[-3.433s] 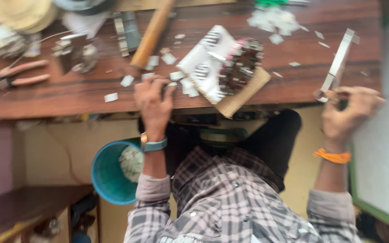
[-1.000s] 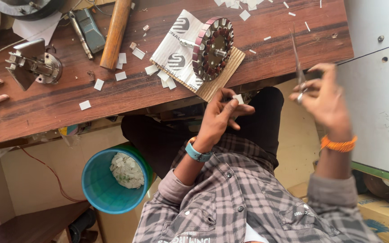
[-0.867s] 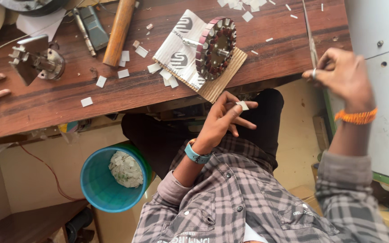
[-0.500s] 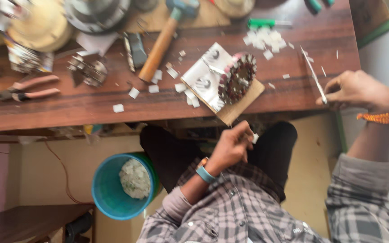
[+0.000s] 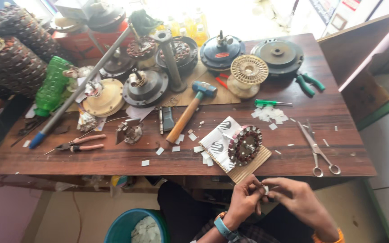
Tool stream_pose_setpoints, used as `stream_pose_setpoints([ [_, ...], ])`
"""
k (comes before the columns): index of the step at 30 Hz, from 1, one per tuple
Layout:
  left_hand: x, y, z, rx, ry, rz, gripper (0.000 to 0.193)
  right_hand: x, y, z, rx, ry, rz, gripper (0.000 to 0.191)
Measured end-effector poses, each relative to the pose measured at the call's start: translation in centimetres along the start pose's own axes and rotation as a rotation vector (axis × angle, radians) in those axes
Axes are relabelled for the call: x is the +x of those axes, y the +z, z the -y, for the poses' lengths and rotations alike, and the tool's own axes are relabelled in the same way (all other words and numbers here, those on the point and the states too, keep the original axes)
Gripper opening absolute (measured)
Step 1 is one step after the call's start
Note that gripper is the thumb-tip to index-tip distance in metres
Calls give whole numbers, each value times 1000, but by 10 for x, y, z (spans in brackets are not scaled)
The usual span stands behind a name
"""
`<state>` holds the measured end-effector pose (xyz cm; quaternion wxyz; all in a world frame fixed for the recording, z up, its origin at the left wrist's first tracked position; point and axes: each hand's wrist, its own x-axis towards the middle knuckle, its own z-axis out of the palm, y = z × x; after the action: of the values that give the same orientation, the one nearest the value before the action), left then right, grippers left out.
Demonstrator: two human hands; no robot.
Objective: The person sits at a workbench and cuts small pieces of white insulating paper with scissors, then presses each piece into a slot around the circumference of a motor armature, working around the part one slot at a time.
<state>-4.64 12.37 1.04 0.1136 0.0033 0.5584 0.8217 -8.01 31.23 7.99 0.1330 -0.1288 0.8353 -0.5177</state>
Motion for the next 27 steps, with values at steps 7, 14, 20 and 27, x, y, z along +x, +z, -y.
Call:
stream_pose_setpoints([
  [7, -13, -11, 0, 94, -38, -2, 3, -17, 47, -36, -14, 110, -162, 30],
  [14, -33, -16, -45, 356, 63, 106, 16, -14, 68, -76, 677, 263, 6, 12],
  [20, -50, -30, -71, 661, 589, 107, 19, -7, 76, -65, 916, 377, 213, 16],
  [27, -48, -35, -49, 414, 524, -158, 13, -6, 82, -12, 464, -97, 11, 21],
])
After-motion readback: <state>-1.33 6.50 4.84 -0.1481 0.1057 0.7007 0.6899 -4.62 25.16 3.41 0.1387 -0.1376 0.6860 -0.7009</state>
